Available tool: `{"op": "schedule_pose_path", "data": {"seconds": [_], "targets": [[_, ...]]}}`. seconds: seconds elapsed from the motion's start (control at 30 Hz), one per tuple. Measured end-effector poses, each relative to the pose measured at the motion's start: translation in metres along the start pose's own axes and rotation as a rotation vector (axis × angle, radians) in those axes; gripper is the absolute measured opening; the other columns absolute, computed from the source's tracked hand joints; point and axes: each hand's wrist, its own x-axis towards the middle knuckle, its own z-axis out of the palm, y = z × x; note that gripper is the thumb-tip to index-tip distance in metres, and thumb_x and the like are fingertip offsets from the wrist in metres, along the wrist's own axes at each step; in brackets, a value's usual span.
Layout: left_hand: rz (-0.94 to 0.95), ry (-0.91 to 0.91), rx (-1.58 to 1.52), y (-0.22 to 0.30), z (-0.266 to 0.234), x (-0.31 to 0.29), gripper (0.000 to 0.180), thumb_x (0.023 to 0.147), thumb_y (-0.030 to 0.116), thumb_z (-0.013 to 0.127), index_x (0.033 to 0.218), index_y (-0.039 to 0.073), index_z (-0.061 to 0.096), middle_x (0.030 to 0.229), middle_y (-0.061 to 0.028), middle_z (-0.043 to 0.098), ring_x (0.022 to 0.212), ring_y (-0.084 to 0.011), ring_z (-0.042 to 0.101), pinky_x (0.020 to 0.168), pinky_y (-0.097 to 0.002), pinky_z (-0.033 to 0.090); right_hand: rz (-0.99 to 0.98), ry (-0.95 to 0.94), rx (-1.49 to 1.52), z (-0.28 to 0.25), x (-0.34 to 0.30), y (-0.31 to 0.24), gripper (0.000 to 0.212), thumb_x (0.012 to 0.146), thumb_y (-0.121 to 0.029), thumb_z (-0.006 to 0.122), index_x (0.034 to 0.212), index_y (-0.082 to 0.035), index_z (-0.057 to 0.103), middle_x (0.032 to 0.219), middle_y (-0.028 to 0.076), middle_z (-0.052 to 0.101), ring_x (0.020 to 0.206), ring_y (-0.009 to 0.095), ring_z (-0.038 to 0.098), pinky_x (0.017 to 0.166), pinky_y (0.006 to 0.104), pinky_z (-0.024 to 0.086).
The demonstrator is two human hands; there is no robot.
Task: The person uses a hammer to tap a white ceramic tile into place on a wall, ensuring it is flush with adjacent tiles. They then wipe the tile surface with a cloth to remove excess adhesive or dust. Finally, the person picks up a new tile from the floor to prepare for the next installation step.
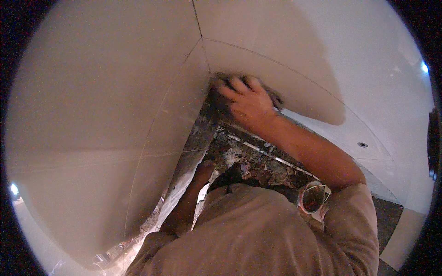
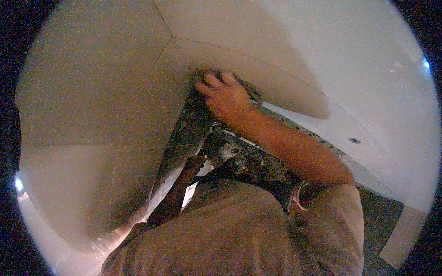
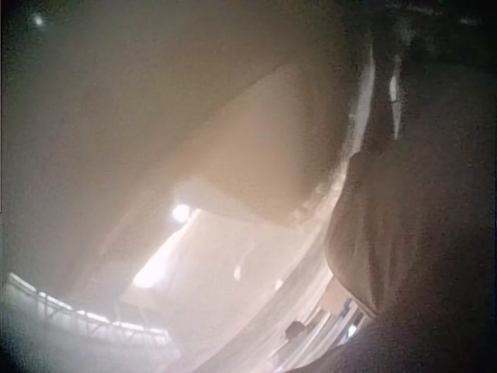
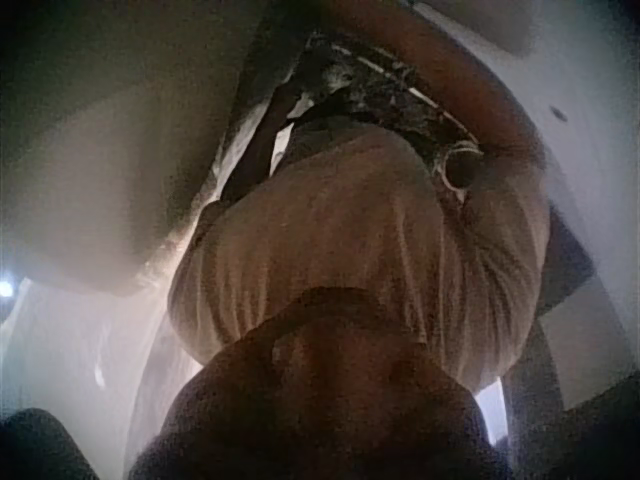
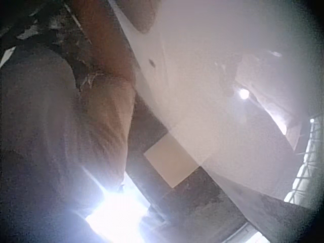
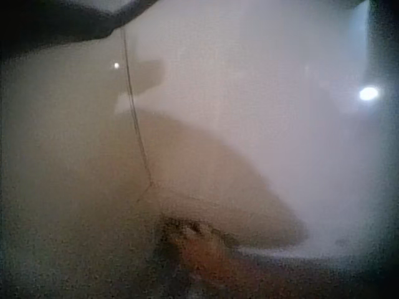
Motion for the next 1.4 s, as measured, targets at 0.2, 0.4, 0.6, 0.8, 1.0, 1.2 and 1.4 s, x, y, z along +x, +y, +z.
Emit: {"op": "schedule_pose_path", "data": {"seconds": [0.2,0.4,0.6,0.8,1.0,1.2,1.4], "targets": [[-0.057,-0.017,-0.039,0.018,-0.013,-0.022,0.029,0.098,0.028,0.057,0.093,0.001,0.066,0.089,-0.0198,0.067,0.081,-0.0290,0.063,0.078,-0.0442,0.050,0.219,-0.028,-0.051,-0.020,-0.135,0.022,0.036,0.083,-0.025,0.063,0.116,-0.016,0.074,0.143,0.001,0.055,0.131,0.028,0.047,0.104,0.0514,0.039],[-0.371,-0.138,-0.446,-0.026,0.025,-0.006,0.033,0.094,0.032,0.065,0.111,0.004,0.068,0.100,-0.0117,0.070,0.087,-0.0239,0.067,0.077,-0.0410,0.052,0.323,0.377,0.037,0.013,-0.033,-0.010,0.029,0.082,-0.026,0.064,0.106,-0.016,0.075,0.138,0.004,0.055,0.124,0.030,0.051,0.101,0.0523,0.041],[-0.368,-0.152,-0.268,0.016,0.003,-0.009,0.040,0.093,0.035,0.067,0.119,0.004,0.065,0.106,-0.0110,0.069,0.089,-0.0245,0.068,0.077,-0.0405,0.052,0.539,0.448,0.029,0.003,-0.152,-0.001,0.042,0.074,-0.021,0.068,0.116,-0.021,0.068,0.141,0.002,0.052,0.124,0.027,0.050,0.097,0.0504,0.040],[-0.366,-0.203,-0.146,0.024,-0.007,-0.001,0.043,0.094,0.037,0.067,0.121,0.004,0.064,0.108,-0.0112,0.069,0.090,-0.0245,0.068,0.077,-0.0417,0.053,0.962,0.362,-0.173,0.023,-0.364,0.013,0.033,0.083,-0.022,0.067,0.116,-0.022,0.068,0.134,0.009,0.058,0.116,0.036,0.053,0.093,0.0558,0.040],[-0.350,-0.202,-0.031,0.054,-0.025,0.010,0.047,0.094,0.039,0.066,0.124,0.003,0.062,0.111,-0.0115,0.068,0.091,-0.0246,0.068,0.077,-0.0430,0.053,1.626,1.207,0.137,-0.089,-0.411,0.030,0.037,0.085,-0.001,0.064,0.122,0.001,0.062,0.120,0.020,0.062,0.109,0.038,0.061,0.090,0.0494,0.054],[-0.312,-0.232,0.063,0.102,-0.005,0.028,0.051,0.094,0.041,0.066,0.127,0.003,0.061,0.113,-0.0117,0.068,0.091,-0.0247,0.068,0.077,-0.0442,0.053,1.878,1.831,1.148,-0.065,-0.363,0.023,0.039,0.099,-0.020,0.059,0.134,-0.003,0.057,0.121,0.017,0.062,0.101,0.031,0.063,0.089,0.0428,0.055],[-0.327,-0.387,0.148,0.037,-0.003,0.082,0.053,0.097,0.041,0.063,0.133,0.003,0.056,0.115,-0.0125,0.068,0.101,-0.0258,0.067,0.078,-0.0457,0.054,1.447,1.354,1.507,-0.048,-0.225,-0.031,0.072,0.096,-0.036,0.065,0.146,0.010,0.040,0.147,0.029,0.044,0.133,0.037,0.043,0.114,0.0447,0.032]]}}
